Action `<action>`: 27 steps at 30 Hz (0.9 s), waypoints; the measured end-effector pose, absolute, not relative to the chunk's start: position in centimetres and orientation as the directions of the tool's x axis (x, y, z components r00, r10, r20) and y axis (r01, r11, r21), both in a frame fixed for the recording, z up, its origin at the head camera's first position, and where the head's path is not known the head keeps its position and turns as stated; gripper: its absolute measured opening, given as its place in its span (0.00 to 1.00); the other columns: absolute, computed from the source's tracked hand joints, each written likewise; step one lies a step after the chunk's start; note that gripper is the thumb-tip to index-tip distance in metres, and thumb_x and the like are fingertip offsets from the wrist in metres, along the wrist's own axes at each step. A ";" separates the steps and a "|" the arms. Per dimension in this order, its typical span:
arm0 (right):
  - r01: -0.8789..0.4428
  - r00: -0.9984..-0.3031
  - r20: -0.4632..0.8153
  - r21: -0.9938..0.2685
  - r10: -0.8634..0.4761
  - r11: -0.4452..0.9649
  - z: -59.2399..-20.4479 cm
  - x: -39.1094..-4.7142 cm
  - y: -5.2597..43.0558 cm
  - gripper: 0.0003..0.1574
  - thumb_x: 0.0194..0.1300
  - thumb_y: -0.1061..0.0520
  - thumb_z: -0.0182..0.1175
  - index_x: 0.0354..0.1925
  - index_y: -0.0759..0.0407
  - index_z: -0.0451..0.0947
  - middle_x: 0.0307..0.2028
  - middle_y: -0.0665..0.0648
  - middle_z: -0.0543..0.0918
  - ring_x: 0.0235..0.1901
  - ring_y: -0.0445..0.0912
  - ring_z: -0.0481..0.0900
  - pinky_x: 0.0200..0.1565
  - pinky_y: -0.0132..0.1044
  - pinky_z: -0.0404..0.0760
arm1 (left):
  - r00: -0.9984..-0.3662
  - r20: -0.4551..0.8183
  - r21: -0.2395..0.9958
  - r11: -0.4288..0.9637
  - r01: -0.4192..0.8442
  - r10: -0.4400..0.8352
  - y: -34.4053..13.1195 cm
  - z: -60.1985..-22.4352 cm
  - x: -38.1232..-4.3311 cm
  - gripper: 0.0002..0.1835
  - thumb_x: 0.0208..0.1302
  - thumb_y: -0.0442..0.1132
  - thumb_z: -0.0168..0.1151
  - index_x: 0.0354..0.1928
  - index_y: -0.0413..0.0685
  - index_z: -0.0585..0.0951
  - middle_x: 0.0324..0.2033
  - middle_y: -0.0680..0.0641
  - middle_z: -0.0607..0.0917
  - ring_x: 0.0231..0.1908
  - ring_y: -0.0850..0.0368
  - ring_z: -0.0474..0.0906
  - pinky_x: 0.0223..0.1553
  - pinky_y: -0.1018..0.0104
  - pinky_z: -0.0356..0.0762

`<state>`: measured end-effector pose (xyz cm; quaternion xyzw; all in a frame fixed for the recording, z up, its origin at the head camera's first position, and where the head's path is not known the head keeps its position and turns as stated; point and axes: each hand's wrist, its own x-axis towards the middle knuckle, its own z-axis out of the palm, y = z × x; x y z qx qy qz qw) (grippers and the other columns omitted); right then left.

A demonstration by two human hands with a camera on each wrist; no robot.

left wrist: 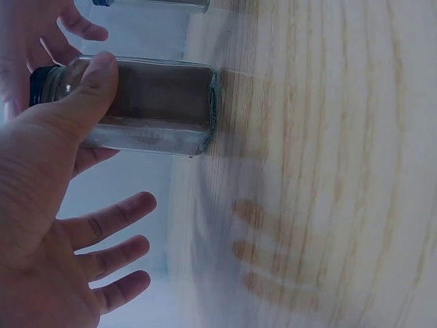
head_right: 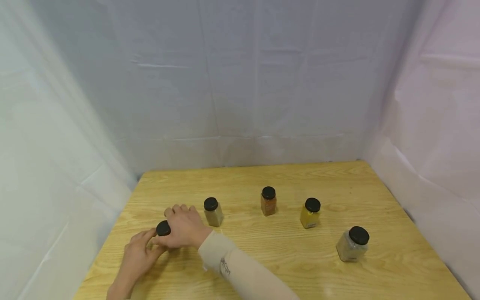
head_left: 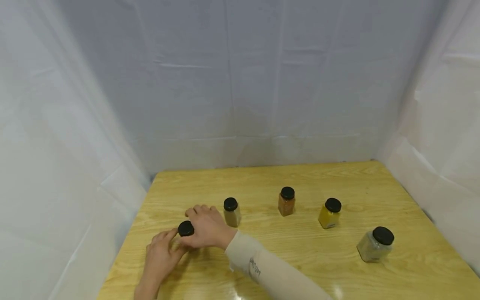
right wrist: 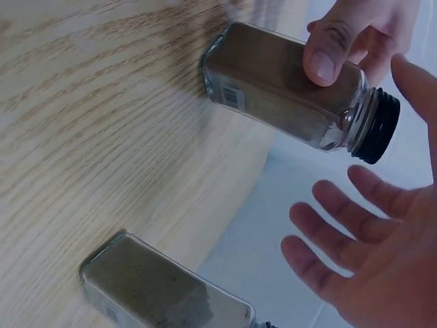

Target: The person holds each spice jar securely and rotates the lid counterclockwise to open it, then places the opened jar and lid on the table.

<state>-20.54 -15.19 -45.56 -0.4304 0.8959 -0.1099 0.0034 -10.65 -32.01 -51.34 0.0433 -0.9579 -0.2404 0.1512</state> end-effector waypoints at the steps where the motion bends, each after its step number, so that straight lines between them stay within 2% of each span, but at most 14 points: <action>1: -0.766 -0.639 0.102 -0.178 -0.762 0.618 -45.6 -20.5 -15.2 0.48 0.69 0.19 0.53 0.70 0.48 0.73 0.62 0.51 0.81 0.60 0.48 0.80 0.61 0.46 0.79 | -0.950 0.270 0.472 0.881 -0.011 -0.156 -32.0 -51.4 -10.7 0.31 0.63 0.45 0.77 0.63 0.34 0.82 0.56 0.28 0.84 0.61 0.24 0.76 0.53 0.25 0.71; 4: -0.759 -0.651 0.139 -0.109 -0.746 0.642 -45.8 -20.4 -15.3 0.48 0.68 0.16 0.50 0.64 0.49 0.76 0.57 0.51 0.82 0.55 0.47 0.82 0.57 0.45 0.81 | -0.953 0.259 0.467 0.884 -0.019 -0.158 -32.0 -51.4 -10.7 0.31 0.64 0.46 0.76 0.63 0.34 0.82 0.56 0.28 0.84 0.61 0.24 0.76 0.53 0.24 0.71; 7: -0.766 -0.640 0.161 -0.068 -0.751 0.639 -45.9 -20.3 -15.3 0.45 0.70 0.18 0.51 0.61 0.50 0.78 0.57 0.52 0.82 0.55 0.47 0.82 0.58 0.44 0.81 | -0.957 0.241 0.465 0.885 -0.033 -0.162 -32.0 -51.4 -10.7 0.32 0.64 0.46 0.76 0.64 0.34 0.81 0.57 0.28 0.84 0.62 0.25 0.75 0.54 0.24 0.71; 11: -0.787 -0.617 0.153 -0.093 -0.772 0.610 -45.9 -20.5 -15.3 0.37 0.73 0.26 0.56 0.62 0.50 0.78 0.60 0.52 0.82 0.56 0.46 0.81 0.58 0.43 0.81 | -0.961 0.218 0.470 0.881 -0.046 -0.167 -32.1 -51.4 -10.8 0.32 0.65 0.46 0.76 0.65 0.35 0.80 0.58 0.28 0.83 0.63 0.25 0.75 0.55 0.24 0.70; 15: -0.803 -0.595 0.128 -0.133 -0.794 0.580 -45.6 -20.6 -15.3 0.31 0.71 0.34 0.59 0.63 0.47 0.78 0.62 0.51 0.81 0.55 0.45 0.80 0.57 0.42 0.80 | -0.963 0.212 0.481 0.875 -0.047 -0.168 -32.1 -51.4 -10.8 0.33 0.64 0.45 0.76 0.66 0.34 0.80 0.59 0.27 0.82 0.63 0.25 0.74 0.55 0.25 0.69; 18: -0.798 -0.602 0.105 -0.107 -0.792 0.593 -45.4 -20.7 -15.3 0.34 0.71 0.31 0.58 0.68 0.43 0.77 0.64 0.50 0.80 0.58 0.45 0.80 0.59 0.43 0.79 | -0.959 0.233 0.477 0.878 -0.031 -0.160 -32.1 -51.4 -10.8 0.33 0.63 0.45 0.77 0.65 0.34 0.81 0.58 0.28 0.83 0.63 0.25 0.74 0.54 0.25 0.70; 23: -0.759 -0.650 0.103 -0.023 -0.753 0.651 -45.2 -20.7 -15.5 0.49 0.68 0.14 0.47 0.67 0.45 0.77 0.62 0.50 0.81 0.59 0.47 0.81 0.59 0.45 0.80 | -0.950 0.272 0.460 0.888 -0.010 -0.151 -32.2 -51.4 -10.9 0.31 0.62 0.47 0.78 0.61 0.34 0.82 0.55 0.28 0.85 0.60 0.26 0.77 0.52 0.26 0.71; 25: -0.750 -0.659 0.103 -0.014 -0.745 0.661 -45.3 -20.6 -15.6 0.52 0.67 0.13 0.45 0.64 0.47 0.79 0.59 0.50 0.82 0.55 0.46 0.82 0.57 0.44 0.81 | -0.955 0.252 0.462 0.886 -0.020 -0.153 -32.1 -51.3 -10.9 0.32 0.62 0.48 0.78 0.62 0.34 0.82 0.56 0.28 0.84 0.60 0.26 0.77 0.52 0.26 0.71; 27: -0.749 -0.661 0.092 -0.014 -0.745 0.662 -45.2 -20.5 -15.6 0.49 0.69 0.15 0.45 0.64 0.49 0.79 0.58 0.50 0.82 0.54 0.46 0.83 0.57 0.43 0.82 | -0.962 0.222 0.466 0.884 -0.036 -0.156 -32.1 -51.1 -10.9 0.33 0.63 0.49 0.77 0.63 0.34 0.82 0.57 0.28 0.84 0.61 0.26 0.76 0.53 0.25 0.71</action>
